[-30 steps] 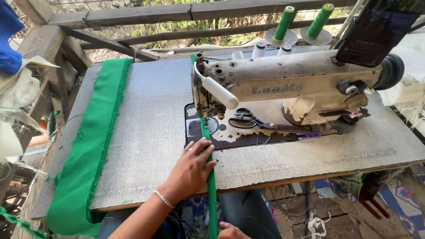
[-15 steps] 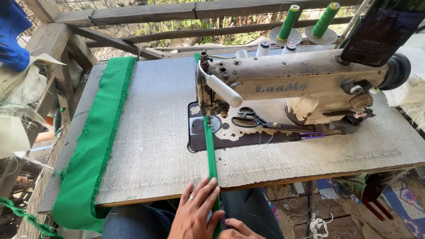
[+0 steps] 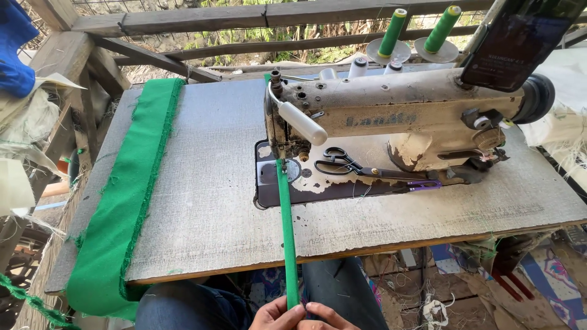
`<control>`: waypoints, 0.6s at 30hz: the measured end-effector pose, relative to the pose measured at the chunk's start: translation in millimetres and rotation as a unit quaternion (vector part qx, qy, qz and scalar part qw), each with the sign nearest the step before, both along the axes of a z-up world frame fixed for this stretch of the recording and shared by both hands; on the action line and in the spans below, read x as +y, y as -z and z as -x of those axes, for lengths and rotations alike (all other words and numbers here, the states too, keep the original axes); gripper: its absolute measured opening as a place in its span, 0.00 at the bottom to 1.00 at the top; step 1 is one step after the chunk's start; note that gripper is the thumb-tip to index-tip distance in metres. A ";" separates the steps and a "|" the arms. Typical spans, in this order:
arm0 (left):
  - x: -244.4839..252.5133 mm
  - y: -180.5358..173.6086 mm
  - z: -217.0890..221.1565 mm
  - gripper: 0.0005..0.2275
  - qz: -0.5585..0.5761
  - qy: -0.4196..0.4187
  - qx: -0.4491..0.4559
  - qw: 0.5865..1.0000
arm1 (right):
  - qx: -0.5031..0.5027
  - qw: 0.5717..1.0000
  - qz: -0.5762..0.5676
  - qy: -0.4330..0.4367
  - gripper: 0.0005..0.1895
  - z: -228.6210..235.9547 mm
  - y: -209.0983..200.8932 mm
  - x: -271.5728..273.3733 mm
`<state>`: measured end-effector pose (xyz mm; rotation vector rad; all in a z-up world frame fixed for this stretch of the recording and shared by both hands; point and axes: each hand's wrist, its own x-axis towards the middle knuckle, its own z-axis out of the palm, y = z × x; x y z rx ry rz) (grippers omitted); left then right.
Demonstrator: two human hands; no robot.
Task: Folding and sewing long green fabric strips using an industrial sewing machine to create finished straps.
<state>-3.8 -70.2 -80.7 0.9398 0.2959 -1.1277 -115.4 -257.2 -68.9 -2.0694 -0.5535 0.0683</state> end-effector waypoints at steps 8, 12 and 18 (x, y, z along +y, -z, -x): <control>-4.6 -31.8 0.7 0.06 -0.022 0.053 -0.042 0.997 | -0.301 0.920 0.185 0.170 0.16 3.1 -42.0 26.2; 0.8 -101.3 -7.1 0.05 -0.311 0.057 -0.537 0.782 | -0.175 0.968 0.144 0.107 0.17 5.1 -37.0 17.0; -13.3 -157.9 -79.6 0.13 -0.252 0.065 -0.860 0.439 | -0.057 0.995 0.030 0.073 0.19 -3.1 -41.3 20.6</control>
